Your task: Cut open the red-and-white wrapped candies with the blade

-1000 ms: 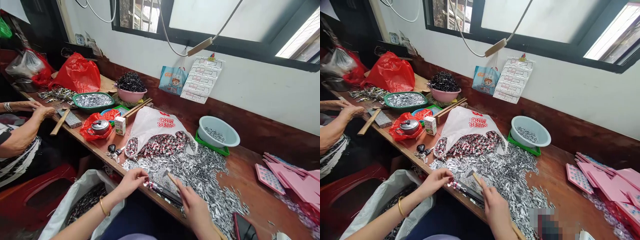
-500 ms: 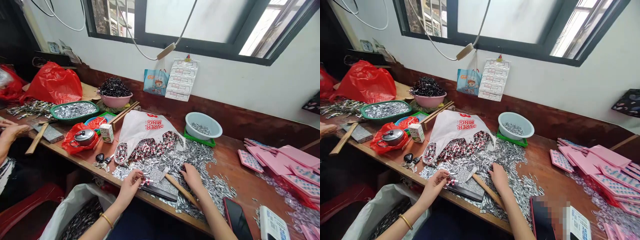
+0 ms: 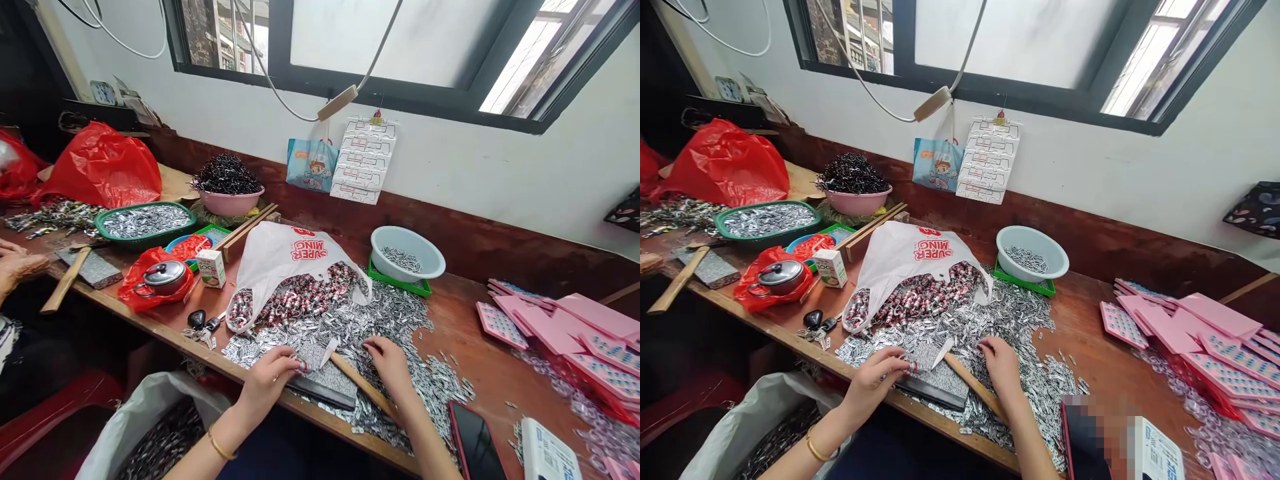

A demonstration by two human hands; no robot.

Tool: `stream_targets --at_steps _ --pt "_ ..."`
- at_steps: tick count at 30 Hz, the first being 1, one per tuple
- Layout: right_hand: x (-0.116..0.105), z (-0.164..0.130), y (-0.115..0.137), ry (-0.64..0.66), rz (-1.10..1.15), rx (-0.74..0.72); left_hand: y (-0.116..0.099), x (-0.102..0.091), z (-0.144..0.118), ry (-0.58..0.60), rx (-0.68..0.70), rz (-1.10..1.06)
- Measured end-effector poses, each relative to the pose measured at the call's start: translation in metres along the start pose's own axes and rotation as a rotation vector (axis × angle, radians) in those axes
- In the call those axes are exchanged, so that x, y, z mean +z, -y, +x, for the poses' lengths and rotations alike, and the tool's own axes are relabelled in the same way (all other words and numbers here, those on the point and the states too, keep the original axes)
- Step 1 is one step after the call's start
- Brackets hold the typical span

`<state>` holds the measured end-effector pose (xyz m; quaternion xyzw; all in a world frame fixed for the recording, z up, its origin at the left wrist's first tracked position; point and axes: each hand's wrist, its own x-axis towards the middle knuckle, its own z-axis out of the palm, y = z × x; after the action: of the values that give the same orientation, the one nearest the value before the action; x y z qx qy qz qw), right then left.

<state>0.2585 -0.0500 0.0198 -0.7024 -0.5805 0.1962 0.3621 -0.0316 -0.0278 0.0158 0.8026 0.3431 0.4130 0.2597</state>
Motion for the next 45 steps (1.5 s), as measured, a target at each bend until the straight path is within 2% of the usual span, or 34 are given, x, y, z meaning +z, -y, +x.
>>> stream_targets --at_steps 2,5,8,11,16,24,33,40,45 --pt "0.006 -0.01 0.016 0.029 0.125 -0.031 0.001 0.0 -0.002 -0.046 0.048 0.056" --pt "0.029 -0.025 0.053 0.114 0.266 -0.124 0.003 0.001 -0.006 -0.048 0.095 0.127" --pt "0.058 -0.035 0.087 0.145 0.315 -0.234 0.004 0.002 -0.008 -0.005 0.156 0.167" --pt "0.076 -0.041 0.102 0.127 0.331 -0.23 0.005 0.002 -0.01 0.0 0.16 0.203" --pt "0.084 -0.05 0.095 0.131 0.451 -0.066 0.005 -0.001 -0.011 -0.006 0.12 0.198" --pt "0.096 -0.052 0.089 0.027 0.605 0.036 0.005 -0.003 -0.007 0.015 0.154 0.144" --pt "0.103 -0.054 0.093 -0.008 0.654 0.028 0.006 -0.007 -0.008 0.038 0.124 0.142" --pt "0.107 -0.056 0.089 0.053 0.663 0.001 0.004 -0.01 -0.009 0.043 0.106 0.114" --pt "0.098 -0.058 0.09 0.079 0.522 -0.1 0.0 -0.008 -0.01 0.048 -0.073 -0.022"
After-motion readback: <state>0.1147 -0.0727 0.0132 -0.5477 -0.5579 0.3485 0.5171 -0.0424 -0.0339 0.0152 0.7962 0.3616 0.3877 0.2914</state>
